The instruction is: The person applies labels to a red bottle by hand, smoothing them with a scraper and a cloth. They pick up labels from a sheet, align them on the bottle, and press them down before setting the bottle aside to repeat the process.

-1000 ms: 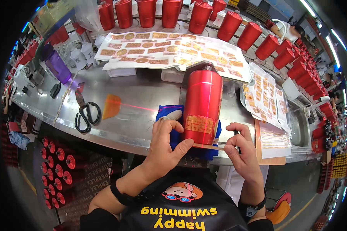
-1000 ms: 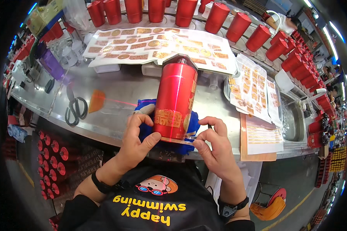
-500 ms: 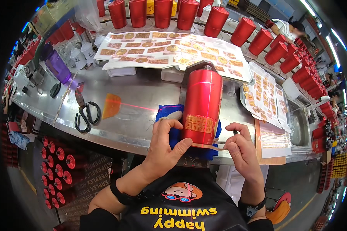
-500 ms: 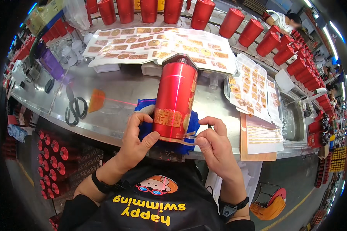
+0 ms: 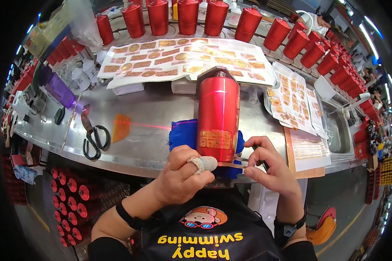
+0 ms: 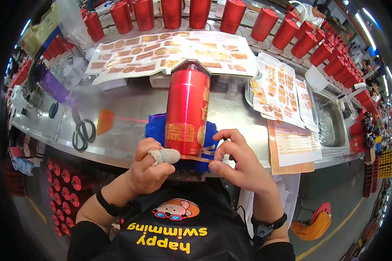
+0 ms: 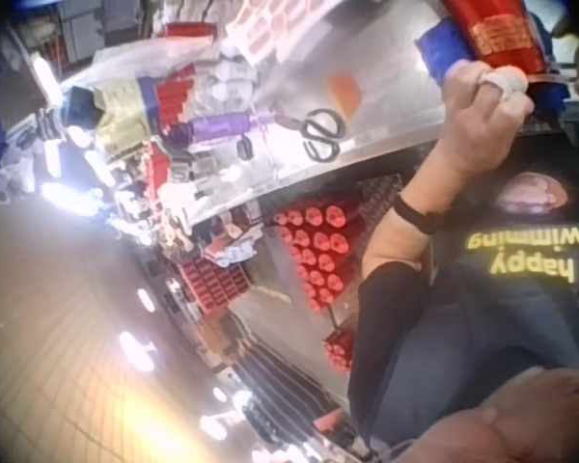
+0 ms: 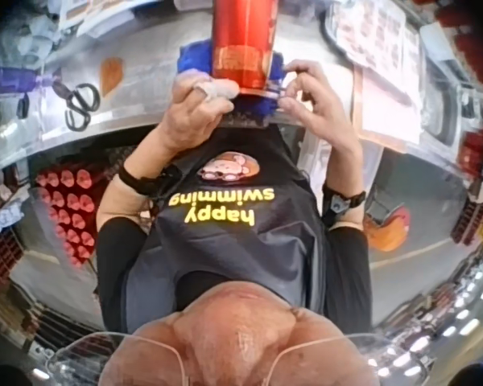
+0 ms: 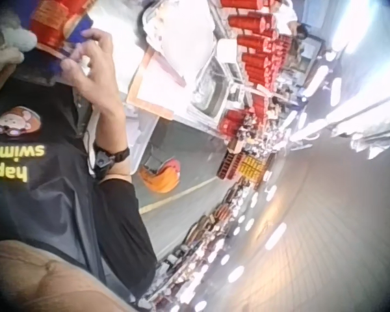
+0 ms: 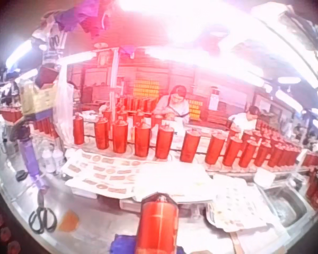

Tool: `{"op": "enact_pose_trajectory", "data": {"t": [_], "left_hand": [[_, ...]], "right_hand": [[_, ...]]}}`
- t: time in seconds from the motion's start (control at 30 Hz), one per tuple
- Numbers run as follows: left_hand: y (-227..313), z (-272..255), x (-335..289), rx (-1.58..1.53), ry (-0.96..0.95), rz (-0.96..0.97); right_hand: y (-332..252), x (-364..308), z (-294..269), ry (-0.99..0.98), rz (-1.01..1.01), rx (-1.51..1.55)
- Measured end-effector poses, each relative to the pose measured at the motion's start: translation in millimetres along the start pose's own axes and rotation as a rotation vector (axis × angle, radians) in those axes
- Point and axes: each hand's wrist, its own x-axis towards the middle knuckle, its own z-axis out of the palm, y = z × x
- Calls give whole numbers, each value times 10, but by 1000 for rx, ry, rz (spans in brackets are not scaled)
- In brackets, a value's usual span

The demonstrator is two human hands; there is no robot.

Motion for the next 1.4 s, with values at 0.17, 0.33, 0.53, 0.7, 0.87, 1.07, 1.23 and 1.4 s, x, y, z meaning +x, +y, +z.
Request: {"op": "enact_pose_trajectory", "data": {"t": [0.17,0.33,0.53,0.7,0.87,1.07,1.23,1.4], "left_hand": [[-45,3,78,44,-62,95],[-99,-7,165,143,-158,278],[-49,143,286,249,-110,337],[-97,93,149,110,-83,230],[-94,121,109,114,-42,235],[-120,101,190,95,-109,275],[-92,141,76,93,-28,172],[-96,137,187,128,-100,286]], "right_hand": [[12,-23,-54,-29,50,61],[64,-9,-78,-38,48,70],[77,2,-74,-32,60,75],[117,36,-57,-31,47,63],[147,23,-82,-41,55,60],[125,41,-101,-74,46,81],[181,64,-113,-110,10,68],[149,49,-126,-107,133,240]]}}
